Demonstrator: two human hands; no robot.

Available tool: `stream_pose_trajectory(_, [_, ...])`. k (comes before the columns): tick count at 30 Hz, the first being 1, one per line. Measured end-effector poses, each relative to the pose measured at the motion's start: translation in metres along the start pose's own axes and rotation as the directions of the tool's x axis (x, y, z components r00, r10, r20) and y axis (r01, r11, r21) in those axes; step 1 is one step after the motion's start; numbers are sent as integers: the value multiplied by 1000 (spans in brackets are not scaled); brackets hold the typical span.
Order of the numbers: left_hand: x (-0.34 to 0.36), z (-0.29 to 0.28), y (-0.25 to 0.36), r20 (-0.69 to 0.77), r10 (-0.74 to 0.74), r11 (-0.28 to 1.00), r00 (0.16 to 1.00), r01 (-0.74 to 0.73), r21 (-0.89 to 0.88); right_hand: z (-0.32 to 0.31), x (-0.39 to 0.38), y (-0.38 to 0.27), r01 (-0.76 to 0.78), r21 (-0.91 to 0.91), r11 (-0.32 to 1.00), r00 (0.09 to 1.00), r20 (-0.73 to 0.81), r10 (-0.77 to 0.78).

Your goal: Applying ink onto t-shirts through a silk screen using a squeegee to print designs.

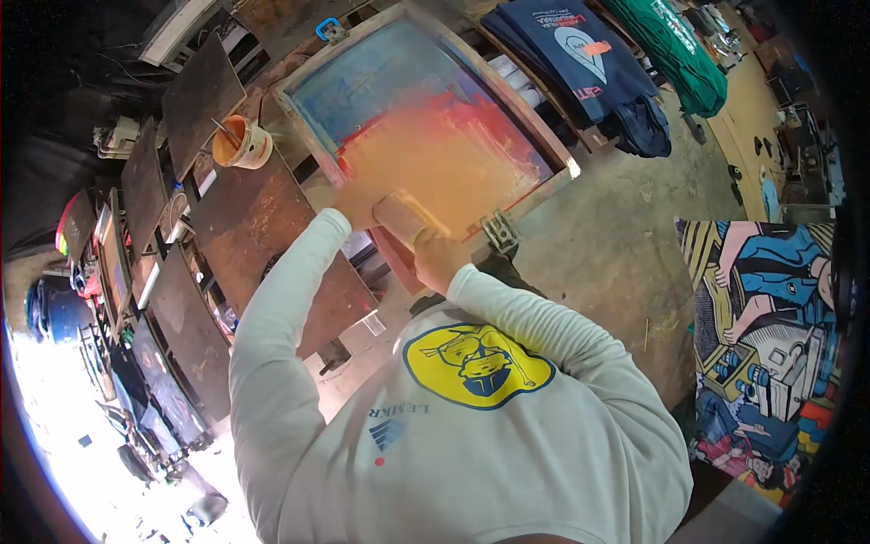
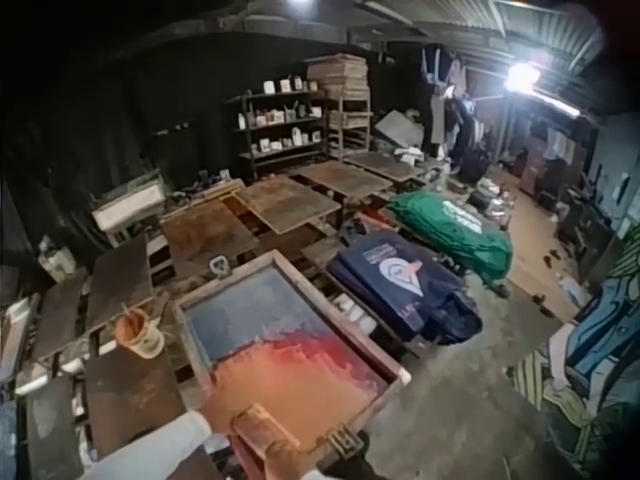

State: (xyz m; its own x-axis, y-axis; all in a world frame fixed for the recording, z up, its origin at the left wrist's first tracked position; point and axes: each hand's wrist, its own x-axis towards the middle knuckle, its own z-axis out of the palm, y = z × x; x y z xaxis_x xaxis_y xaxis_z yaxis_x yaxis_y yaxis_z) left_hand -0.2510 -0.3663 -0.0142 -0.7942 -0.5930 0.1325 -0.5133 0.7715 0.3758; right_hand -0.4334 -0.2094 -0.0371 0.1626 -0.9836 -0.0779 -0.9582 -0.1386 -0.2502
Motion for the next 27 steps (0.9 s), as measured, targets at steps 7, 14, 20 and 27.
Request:
stream_pose_trajectory(7, [50,-14,-10,98,-13,998,995,6,69,-65,38,68,-2,166,986,990,141,-22])
stream_pose_trajectory(14, [153,7,5,56,-50,997,997,46,59,-79,58,136,-198,59,978,980,25,197])
stream_pose_trajectory(20, [124,-1,10,36,85,996,996,-86,10,-40,34,98,-201,167,965,979,-2,204])
stream_pose_trajectory(27, [41,13,-6,71,-127,990,989,130,-45,-37,21,52,-130,248,960,991,39,124])
